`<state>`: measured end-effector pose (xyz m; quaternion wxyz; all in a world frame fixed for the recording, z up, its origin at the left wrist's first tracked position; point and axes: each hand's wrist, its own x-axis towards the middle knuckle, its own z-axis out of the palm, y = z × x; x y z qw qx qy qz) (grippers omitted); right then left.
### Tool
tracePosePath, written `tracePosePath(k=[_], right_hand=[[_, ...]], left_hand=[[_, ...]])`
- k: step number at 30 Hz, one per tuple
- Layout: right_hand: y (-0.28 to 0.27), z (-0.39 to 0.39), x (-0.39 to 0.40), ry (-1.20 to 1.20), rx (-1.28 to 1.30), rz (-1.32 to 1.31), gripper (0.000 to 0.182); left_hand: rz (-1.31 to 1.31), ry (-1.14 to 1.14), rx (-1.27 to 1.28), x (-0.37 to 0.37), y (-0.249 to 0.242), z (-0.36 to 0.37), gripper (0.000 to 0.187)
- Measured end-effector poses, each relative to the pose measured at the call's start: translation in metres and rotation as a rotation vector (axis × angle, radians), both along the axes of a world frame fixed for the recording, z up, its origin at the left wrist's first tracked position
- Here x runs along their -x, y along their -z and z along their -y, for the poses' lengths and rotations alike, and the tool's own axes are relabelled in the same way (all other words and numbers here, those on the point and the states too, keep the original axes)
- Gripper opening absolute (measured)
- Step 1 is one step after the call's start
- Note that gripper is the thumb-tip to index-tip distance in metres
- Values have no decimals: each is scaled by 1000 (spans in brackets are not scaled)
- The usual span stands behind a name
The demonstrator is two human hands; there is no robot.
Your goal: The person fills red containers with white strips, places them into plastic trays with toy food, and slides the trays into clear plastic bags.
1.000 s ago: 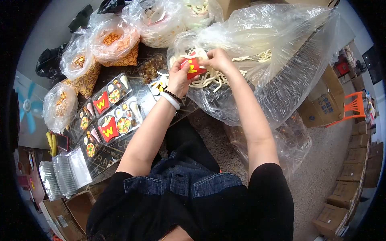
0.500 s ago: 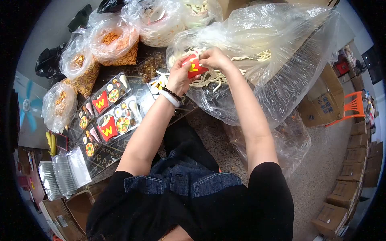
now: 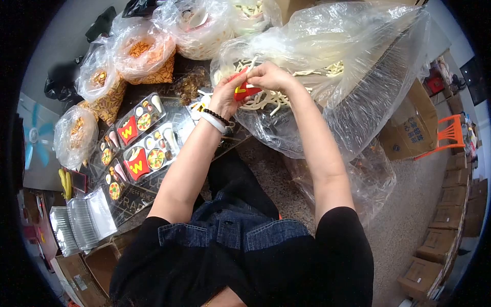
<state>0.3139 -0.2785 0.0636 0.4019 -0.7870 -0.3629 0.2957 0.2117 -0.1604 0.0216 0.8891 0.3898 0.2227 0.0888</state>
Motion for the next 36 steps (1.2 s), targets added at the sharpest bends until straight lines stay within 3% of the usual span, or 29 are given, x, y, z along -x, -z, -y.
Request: tracePosePath(k=[2,3,6,14,16,20,22,24,26,30,34,36], right_hand=[[-19,4,2,181,-24,110,23],[-15,0,-1,264,-164,212,26],[-7,-2,-1,148,-339,131,22],[-4,3,0,63,-8,287,18],[0,-2,0,-22,-124,93,22],[-3,-4,-5,9,-130,-21,23],[-5,-6,-8,289,-340,1,25],[-5,-9,-7,295,-350,121,26],[-9,-9,-1,197,-243,307,27],[-14,-10,8,246,-143,479,20],[-23,-12,14,128,65,447,16],[-24,-13,6,-25,120,169,21]], left_hand=[[-3,19,0,2,-3,-5,39],[-10,40,6,3,-2,-6,39],[-32,117,-59,3,-2,-7,33],[-28,57,-71,8,-6,-4,30],[-23,52,-87,6,-5,-4,29],[32,69,5,4,2,-9,34],[20,45,-34,8,-8,-7,39],[27,46,-45,9,-12,-5,41],[36,55,-57,9,-13,-2,43],[62,45,-30,11,-13,-4,44],[54,49,49,7,-10,-3,39],[99,92,62,7,-6,-7,38]])
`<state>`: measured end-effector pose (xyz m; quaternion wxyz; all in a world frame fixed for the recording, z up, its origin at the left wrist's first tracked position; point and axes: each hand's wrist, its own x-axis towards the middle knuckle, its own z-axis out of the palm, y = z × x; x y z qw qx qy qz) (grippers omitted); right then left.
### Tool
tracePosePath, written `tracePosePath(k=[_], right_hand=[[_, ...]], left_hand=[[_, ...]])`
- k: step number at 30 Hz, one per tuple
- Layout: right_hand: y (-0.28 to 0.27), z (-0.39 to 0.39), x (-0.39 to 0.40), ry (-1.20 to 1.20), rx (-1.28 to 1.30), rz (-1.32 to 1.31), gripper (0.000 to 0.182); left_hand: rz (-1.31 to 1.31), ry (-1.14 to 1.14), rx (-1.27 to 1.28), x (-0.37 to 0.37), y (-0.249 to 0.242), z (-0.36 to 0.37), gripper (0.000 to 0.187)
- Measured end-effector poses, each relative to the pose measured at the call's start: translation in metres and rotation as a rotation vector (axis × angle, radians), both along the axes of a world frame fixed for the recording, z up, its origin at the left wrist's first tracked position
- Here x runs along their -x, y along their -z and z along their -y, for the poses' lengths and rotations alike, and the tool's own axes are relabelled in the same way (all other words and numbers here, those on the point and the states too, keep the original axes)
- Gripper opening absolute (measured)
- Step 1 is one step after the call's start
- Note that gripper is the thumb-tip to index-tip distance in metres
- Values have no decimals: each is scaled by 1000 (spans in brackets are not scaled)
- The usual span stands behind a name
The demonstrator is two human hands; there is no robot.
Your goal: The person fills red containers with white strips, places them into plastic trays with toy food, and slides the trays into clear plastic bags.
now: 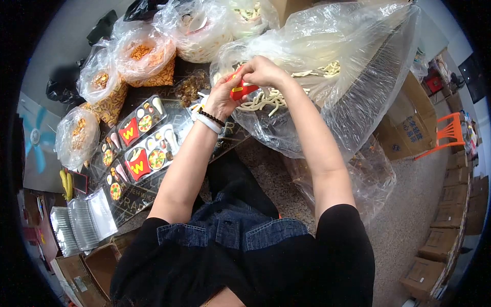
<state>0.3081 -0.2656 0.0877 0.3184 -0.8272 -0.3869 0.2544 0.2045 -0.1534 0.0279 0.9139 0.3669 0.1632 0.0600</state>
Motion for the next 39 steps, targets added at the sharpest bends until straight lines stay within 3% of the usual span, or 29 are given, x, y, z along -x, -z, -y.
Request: tracePosePath(k=[1,3,6,7,10,11,12,14,15,17,19,21,24,25,26,28,29,31,33,35,37,39], right_hand=[[3,1,-5,3,-2,0,21],[7,7,-12,170,-387,-59,25],[6,27,-9,18,-336,-77,49],[7,32,-4,-72,-376,-263,61],[24,36,-3,-20,-419,-329,65],[30,35,-4,59,-495,-383,54],[29,33,-2,59,-494,-386,54],[26,31,1,213,-430,-209,34],[26,28,3,214,-430,-209,34],[26,18,7,258,-335,37,17],[20,9,15,244,-286,42,17],[10,5,20,47,-107,65,19],[16,2,14,-3,-314,-12,21],[13,0,17,20,-264,201,20],[9,0,20,17,-263,199,20],[-8,-1,32,55,-166,739,18],[-13,-1,32,54,-167,739,18],[-23,3,30,270,-557,972,17],[-26,13,23,334,-545,962,17],[-9,22,7,247,-400,1076,17],[7,23,6,213,-366,949,20],[19,21,16,160,-507,53,28]], left_hand=[[47,43,12,0,2,-3,37],[34,51,60,1,2,-8,37],[10,59,156,4,2,-15,37],[35,78,180,4,4,-17,38],[50,79,169,2,10,-15,39],[36,60,132,3,12,-14,41],[34,59,133,4,12,-12,41],[25,9,22,6,11,-6,40],[25,10,22,9,6,0,40],[11,-77,-159,14,-4,13,38],[-37,-115,-188,14,-7,19,38],[16,-155,-68,13,2,17,39],[42,-66,49,17,8,4,35],[25,-60,51,16,8,4,31],[24,-63,51,15,9,6,31],[-62,-102,136,15,3,9,29],[-62,-103,135,15,2,8,29],[-91,-91,160,16,0,5,30],[-87,-84,176,21,-3,3,31],[-82,-76,189,28,-4,-1,32],[9,0,203,33,-5,-5,39],[37,30,214,37,-5,-9,39]])
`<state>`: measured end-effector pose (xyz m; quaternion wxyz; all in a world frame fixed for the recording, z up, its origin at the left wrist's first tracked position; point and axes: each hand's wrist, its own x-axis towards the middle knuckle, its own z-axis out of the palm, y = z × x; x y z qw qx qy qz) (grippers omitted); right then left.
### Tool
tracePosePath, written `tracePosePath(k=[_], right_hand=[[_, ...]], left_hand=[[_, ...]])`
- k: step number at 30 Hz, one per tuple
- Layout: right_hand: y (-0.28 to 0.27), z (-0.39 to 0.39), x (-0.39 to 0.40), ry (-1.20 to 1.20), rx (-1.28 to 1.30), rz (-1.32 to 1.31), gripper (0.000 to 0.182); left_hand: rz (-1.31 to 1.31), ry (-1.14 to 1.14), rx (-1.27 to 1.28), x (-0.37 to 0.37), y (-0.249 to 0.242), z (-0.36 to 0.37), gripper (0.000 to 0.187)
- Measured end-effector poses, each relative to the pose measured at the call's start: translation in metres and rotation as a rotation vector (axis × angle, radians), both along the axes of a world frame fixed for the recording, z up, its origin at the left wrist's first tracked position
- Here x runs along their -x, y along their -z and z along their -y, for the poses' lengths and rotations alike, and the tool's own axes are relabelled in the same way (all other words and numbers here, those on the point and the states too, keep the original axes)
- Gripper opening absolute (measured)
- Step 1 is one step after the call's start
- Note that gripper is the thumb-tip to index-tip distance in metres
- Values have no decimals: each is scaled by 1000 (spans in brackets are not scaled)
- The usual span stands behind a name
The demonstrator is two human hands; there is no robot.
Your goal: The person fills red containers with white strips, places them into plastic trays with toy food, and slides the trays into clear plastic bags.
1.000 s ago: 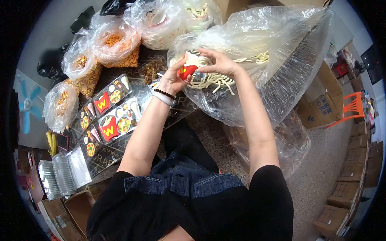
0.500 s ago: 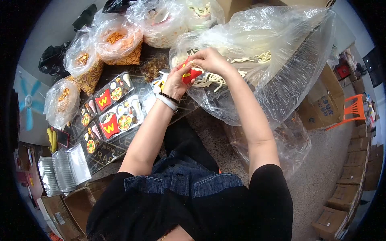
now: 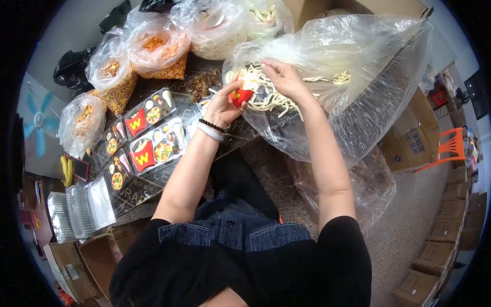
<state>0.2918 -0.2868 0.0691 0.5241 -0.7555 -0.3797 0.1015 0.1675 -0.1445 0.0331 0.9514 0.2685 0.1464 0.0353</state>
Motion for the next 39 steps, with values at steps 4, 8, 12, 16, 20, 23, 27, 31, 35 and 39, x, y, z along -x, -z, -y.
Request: tracePosePath(k=[4,8,12,16,20,23,27,31,35,39], right_hand=[[-5,4,27,-103,-106,-596,36],[8,-6,22,-52,-76,-400,26],[0,-13,20,8,-86,-281,20],[5,-17,10,349,-77,381,33],[27,-17,15,85,2,227,63],[12,-15,51,-97,3,-780,65],[19,-22,61,-101,11,-228,41],[10,-33,98,27,46,169,23],[16,-45,106,-189,106,-210,20],[14,-54,121,-254,69,-45,17]], left_hand=[[57,37,0,8,2,-1,37],[20,18,-94,16,1,-2,36],[8,60,-82,26,0,-3,34],[-40,13,-65,35,-5,-1,31],[-6,-36,-47,42,-5,-6,32],[-39,-139,-196,44,2,-6,39],[-49,-251,-329,58,-3,-2,38],[-25,-289,-464,68,0,1,38],[-7,-328,-478,85,9,-1,38],[-54,-350,-324,108,9,-15,39]])
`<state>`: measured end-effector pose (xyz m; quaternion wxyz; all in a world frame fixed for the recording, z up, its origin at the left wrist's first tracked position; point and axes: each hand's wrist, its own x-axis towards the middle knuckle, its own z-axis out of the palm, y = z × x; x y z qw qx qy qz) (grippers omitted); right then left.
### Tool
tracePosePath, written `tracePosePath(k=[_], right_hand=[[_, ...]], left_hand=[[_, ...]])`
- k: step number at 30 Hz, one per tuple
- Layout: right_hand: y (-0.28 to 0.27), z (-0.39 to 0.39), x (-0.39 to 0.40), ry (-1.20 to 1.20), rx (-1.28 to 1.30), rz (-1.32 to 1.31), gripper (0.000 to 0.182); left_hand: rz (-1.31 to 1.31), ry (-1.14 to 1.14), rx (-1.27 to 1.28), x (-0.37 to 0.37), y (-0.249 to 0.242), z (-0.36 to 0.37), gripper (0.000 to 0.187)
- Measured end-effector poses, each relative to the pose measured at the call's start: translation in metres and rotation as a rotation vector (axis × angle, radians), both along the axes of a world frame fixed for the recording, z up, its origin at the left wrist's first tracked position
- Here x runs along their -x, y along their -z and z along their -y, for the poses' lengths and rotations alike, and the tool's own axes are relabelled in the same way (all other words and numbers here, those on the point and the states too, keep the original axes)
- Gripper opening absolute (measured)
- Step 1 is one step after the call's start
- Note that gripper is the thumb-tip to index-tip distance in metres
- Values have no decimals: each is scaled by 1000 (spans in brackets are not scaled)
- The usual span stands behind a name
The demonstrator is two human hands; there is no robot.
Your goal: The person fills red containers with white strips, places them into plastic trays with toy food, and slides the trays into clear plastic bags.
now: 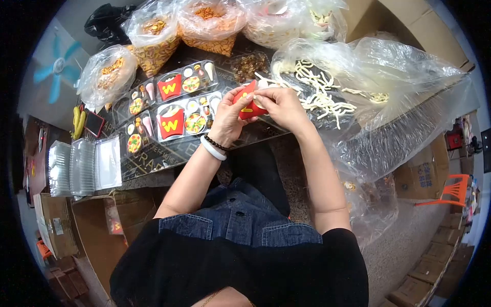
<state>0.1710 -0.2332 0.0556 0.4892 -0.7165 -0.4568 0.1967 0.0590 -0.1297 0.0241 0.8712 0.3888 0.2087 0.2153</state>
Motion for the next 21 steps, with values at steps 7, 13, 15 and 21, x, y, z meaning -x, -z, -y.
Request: tracePosePath(k=[7,13,15,21], right_hand=[[-8,1,32,-17,14,344,19],[-15,-19,55,21,-18,119,15],[-8,-33,65,-25,-27,164,14],[2,-64,110,-234,27,359,16]], left_hand=[[6,-73,122,30,-4,-15,42],[-56,-212,-68,55,-9,-14,43],[-30,-298,-122,61,0,-11,43],[-54,-583,-157,106,2,-16,34]])
